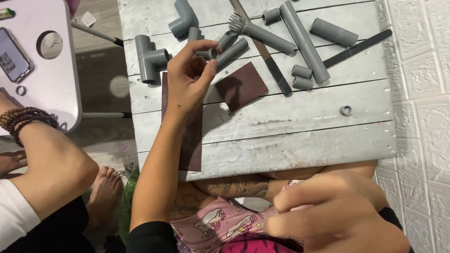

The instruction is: The person is sanding the edges of small PVC pipe fittings and cut pipe sections against a sheet of sandpaper placed on a wooden table.

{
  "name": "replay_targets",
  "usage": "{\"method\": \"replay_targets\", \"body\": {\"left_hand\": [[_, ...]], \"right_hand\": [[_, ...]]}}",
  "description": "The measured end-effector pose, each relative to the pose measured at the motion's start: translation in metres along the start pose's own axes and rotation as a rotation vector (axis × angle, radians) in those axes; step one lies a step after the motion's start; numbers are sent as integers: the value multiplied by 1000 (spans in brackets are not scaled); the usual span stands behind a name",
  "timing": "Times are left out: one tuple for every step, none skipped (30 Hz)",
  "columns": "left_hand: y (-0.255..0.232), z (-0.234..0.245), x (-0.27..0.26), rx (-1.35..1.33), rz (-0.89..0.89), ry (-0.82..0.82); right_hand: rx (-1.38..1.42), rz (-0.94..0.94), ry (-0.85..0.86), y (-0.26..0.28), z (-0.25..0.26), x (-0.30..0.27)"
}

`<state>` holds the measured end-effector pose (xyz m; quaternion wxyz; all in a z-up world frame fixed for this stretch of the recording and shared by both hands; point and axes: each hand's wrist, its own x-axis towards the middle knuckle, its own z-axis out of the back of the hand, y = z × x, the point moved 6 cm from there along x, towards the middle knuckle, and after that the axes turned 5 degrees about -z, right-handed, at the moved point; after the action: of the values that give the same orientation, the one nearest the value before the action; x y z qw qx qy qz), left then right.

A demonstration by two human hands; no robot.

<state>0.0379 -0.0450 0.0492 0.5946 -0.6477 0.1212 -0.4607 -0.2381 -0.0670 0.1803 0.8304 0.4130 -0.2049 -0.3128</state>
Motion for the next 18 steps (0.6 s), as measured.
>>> {"method": "replay_targets", "body": {"left_hand": [[1,-1,1,1,-3,3],[3,-1,1,-7,-5,0],[4,1,0,-14,-7,-4],[4,2,1,-11,-6,-7],[3,4,1,-4,-5,-3],[4,1,1,-6,-1,4],[3,1,0,-13,3,3],[2,0,0,-21,14,4],[0,0,0,-28,24,4],[0,0,0,-27,27,4],[0,1,0,-17,25,4],[1,0,1,-9,23,5],[0,0,1,-10,25,6],[0,0,1,-13,25,9],[-1,-1,1,-17,26,13],[-2,-2,0,-24,26,20],[-3,-2,0,-14,40,15],[-4,0,1,-2,48,2]], "right_hand": [[2,0,-4,-11,8,4],[-51,111,146,-15,6,7],[-104,222,297,-20,3,8],[-102,225,300,-25,5,10],[-75,296,345,-27,5,9],[-54,360,389,-30,6,8],[-59,354,391,-49,3,6],[36,405,461,-64,-2,0],[133,455,531,-79,-7,-7],[134,454,532,-78,-5,-15],[33,328,494,-85,-4,-18],[-69,200,454,-92,-1,-22],[-69,198,454,-92,-2,-21],[-117,256,466,-89,-3,-22],[-164,315,478,-86,-5,-23],[-167,307,472,-86,-8,-21],[-239,393,487,-81,-12,-21],[-316,488,505,-76,-17,-19]]}}
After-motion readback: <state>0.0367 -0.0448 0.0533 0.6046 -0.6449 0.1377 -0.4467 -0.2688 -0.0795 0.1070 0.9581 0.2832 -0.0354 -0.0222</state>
